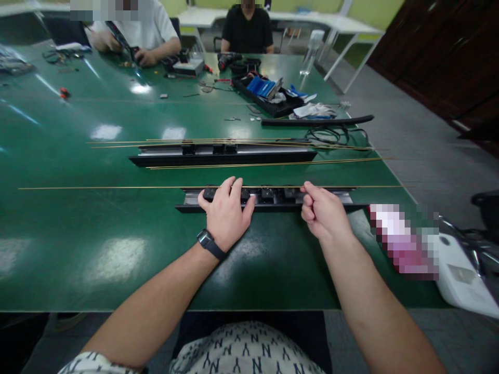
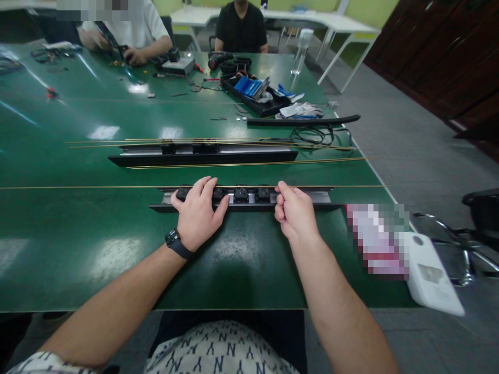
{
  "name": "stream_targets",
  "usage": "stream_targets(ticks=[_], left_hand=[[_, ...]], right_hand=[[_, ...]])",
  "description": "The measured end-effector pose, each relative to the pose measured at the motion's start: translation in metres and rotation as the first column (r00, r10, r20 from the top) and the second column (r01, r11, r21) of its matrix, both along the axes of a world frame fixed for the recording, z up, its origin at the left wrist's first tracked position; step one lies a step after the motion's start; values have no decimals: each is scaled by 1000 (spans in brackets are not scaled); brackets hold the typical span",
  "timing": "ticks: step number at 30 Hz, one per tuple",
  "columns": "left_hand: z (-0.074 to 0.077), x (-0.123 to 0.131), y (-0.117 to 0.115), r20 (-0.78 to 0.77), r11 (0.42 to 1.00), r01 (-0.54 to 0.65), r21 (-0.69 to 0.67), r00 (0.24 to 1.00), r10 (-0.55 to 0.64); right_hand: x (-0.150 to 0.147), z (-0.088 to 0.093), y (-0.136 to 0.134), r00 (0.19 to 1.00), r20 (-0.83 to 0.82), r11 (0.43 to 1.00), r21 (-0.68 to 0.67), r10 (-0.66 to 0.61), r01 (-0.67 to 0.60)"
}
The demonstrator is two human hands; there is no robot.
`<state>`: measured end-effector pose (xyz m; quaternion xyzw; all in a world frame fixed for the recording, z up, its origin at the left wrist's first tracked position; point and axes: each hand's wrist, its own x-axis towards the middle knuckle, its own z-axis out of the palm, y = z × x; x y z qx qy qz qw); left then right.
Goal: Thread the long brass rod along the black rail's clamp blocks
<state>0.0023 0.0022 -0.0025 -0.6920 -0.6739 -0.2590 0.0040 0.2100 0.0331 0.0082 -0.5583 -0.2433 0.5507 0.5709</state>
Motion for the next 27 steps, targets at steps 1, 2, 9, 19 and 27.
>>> stream_targets(ticks=[1,2,9,19,27], left_hand=[[0,0,0,0,1000,0,0,1000,0],[0,0,0,-1,1000,0,-1,1000,0],[1,0,-1,-7,1000,-4,-11,1000,4],[2,1,-1,-2,1000,-6,-25,1000,6],[2,1,-1,-14,1000,-6,-17,1000,6]], right_hand=[[0,0,0,1000,-1,1000,-2,2,-2],[1,0,0,1000,-3,1000,-3,5,-5],[10,7,0,988,-105,992,-38,113,-118],[14,8,-2,995,-1,995,-4,103,-103],[9,4,-2,998,19,998,0,66,-66]])
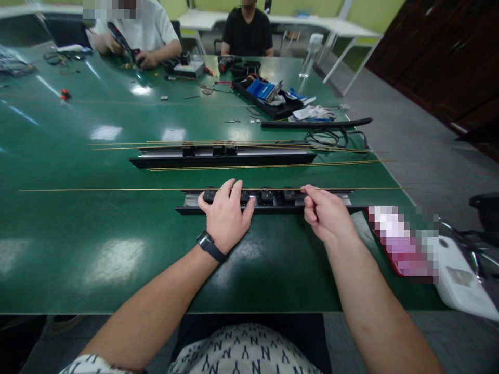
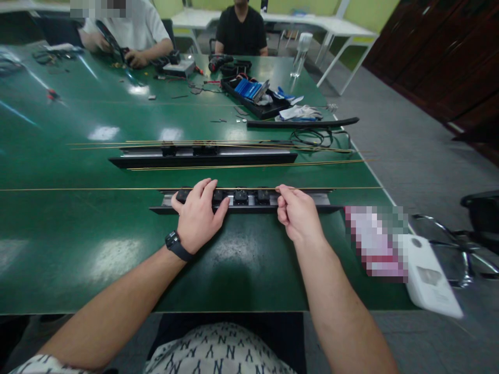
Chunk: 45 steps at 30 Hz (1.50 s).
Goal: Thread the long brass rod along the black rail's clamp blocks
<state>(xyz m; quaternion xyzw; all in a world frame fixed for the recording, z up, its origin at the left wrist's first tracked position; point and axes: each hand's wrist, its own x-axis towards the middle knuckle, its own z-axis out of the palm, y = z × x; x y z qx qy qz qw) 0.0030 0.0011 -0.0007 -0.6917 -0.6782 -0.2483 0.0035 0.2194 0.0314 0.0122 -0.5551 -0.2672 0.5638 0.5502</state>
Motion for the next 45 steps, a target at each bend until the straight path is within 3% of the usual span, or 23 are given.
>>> stream_targets(ticks=[13,24,45], left_hand=[[1,0,0,2,1000,-2,-10,1000,2],[1,0,0,-1,1000,-1,-4,1000,1],[1,1,0,-13,1000,-11,-18,1000,11]], right_hand=[[2,-4,3,998,16,998,-4,-66,66],[1,-2,0,1000,3,1000,20,21,-21],[-1,-4,2,998,8,998,0,-65,65]])
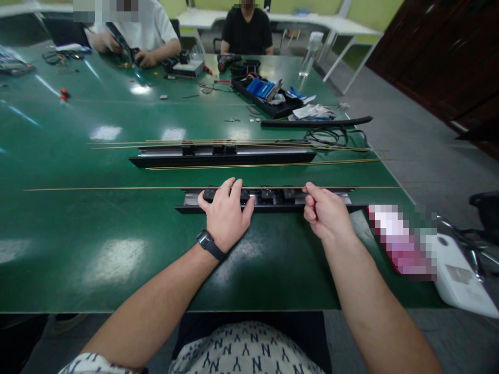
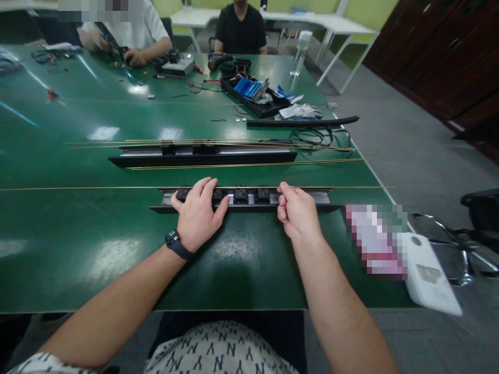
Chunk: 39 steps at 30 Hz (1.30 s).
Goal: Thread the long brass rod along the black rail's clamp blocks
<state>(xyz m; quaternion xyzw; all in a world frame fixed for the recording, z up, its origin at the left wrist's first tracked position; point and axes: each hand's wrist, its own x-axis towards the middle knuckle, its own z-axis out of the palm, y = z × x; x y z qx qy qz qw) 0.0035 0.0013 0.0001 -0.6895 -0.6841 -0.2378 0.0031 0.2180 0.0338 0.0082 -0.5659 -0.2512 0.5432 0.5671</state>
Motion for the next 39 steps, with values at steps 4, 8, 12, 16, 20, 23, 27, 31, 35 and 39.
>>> stream_targets(ticks=[4,8,12,16,20,23,27,31,35,39], left_hand=[[0,0,0,10,1000,9,13,1000,-9],[-1,-1,0,24,999,17,29,1000,-18],[-2,-1,0,22,999,16,32,1000,-17],[-2,-3,1,21,999,23,38,1000,-23],[-2,-3,0,22,999,22,42,999,-23],[-2,-3,0,21,999,19,40,1000,-20],[-2,-2,0,18,999,21,38,1000,-22],[-2,-2,0,16,999,17,34,1000,-17],[-2,-2,0,14,999,17,27,1000,-18],[-1,-2,0,12,1000,12,19,1000,-12]], right_hand=[[1,-1,0,1000,1,1000,8,9,-9],[2,-1,0,1000,-12,1000,9,18,-18],[3,0,-1,999,-33,999,7,41,-40],[2,4,-3,998,-24,998,3,65,-65],[0,5,-4,998,-23,998,6,62,-62],[0,4,-3,998,-21,999,7,52,-51],[-1,3,-3,999,-5,999,16,45,-45],[0,2,-2,999,-3,999,12,35,-34],[-1,1,0,1000,-2,1000,1,19,-19],[-1,2,0,1000,5,1000,-3,9,-9]])
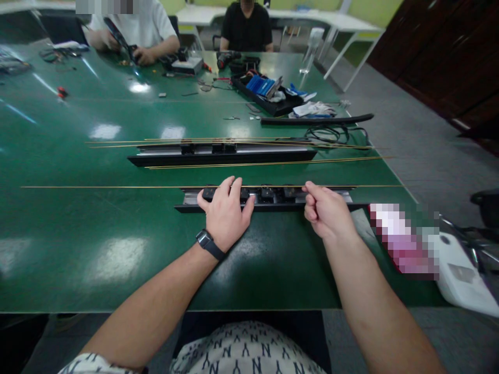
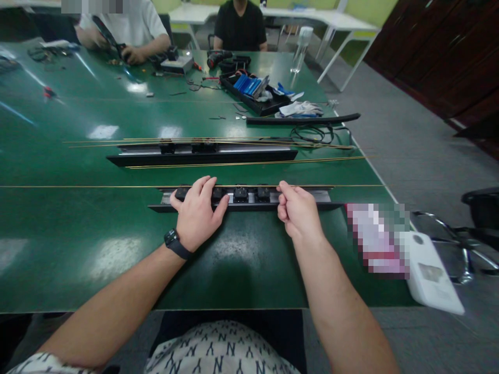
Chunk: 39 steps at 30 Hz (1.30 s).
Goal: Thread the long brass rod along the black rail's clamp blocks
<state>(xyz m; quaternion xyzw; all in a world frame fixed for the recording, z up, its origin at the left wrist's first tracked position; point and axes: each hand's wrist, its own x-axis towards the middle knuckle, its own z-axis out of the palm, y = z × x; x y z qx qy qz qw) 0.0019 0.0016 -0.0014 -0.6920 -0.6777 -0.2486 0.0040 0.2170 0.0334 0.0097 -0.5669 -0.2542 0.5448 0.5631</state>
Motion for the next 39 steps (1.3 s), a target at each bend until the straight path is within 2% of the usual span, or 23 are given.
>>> stream_targets(ticks=[9,17,39], left_hand=[[-1,0,0,18,1000,10,24,1000,-10],[1,0,-1,3,1000,1,-4,1000,-1],[1,0,0,6,1000,-3,-9,1000,3]], right_hand=[[2,-1,0,1000,2,1000,0,-14,14],[2,4,-2,998,-32,998,1,55,-55],[1,-2,2,1000,11,1000,-5,-23,23]])
